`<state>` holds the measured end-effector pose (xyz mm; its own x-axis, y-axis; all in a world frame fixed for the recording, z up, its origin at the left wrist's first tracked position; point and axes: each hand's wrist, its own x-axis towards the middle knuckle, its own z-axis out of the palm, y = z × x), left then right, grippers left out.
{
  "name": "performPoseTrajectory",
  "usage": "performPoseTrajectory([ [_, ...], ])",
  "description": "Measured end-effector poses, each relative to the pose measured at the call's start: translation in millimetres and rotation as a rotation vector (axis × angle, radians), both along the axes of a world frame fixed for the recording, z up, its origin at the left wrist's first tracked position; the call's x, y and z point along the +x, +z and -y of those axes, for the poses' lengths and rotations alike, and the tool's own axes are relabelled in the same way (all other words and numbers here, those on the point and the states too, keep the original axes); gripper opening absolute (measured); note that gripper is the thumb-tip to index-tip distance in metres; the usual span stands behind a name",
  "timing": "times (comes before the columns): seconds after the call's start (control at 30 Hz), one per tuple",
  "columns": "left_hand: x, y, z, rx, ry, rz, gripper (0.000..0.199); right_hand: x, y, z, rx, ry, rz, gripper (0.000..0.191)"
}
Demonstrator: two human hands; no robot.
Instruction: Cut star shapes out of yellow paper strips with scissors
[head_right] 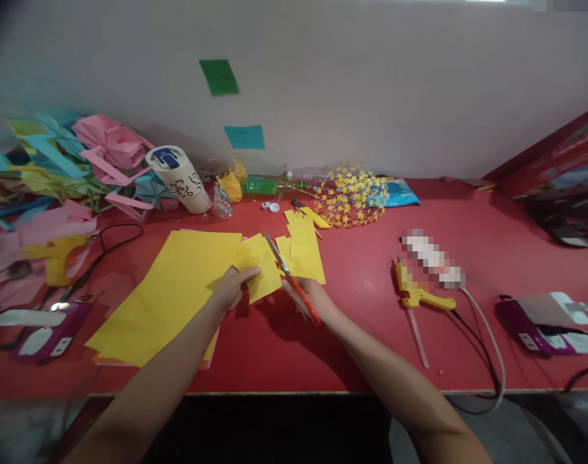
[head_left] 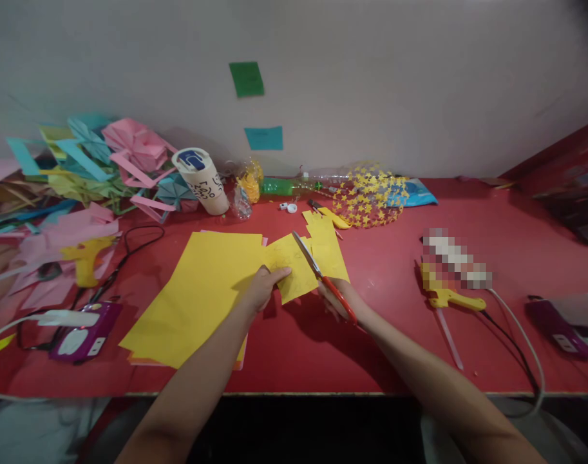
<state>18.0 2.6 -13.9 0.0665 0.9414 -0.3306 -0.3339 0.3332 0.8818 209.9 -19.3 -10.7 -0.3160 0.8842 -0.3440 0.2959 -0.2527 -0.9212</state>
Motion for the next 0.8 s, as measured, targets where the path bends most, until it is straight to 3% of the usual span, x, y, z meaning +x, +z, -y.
performPoseTrajectory([
  [0.3,1.4,-8.7,-1.3,0.010,-0.178,-0.099,0.046,5.5,4.7,-7.2,0.061,-0.036,-0.138,0.041],
  [0.5,3.0,-1.5,-1.2,0.014,-0.325,-0.089,0.040,9.2,4.6,-11.4,0.112,-0.127,-0.098,0.034],
  [0.57,0.9,1.8,-3.5,0.038,-0.294,-0.129,0.038,14.3,7.7,-13.6,0.119,-0.119,-0.077,0.039],
  [0.7,-9.1,5.7,-13.2,0.092,-0.051,-0.166,0.044,28.8,15.9,-17.7,0.110,-0.054,0.004,0.050],
  [0.8,-17.8,6.8,-20.7,0.118,0.122,-0.176,0.047,37.3,22.9,-19.0,0.184,0.107,0.280,0.057],
])
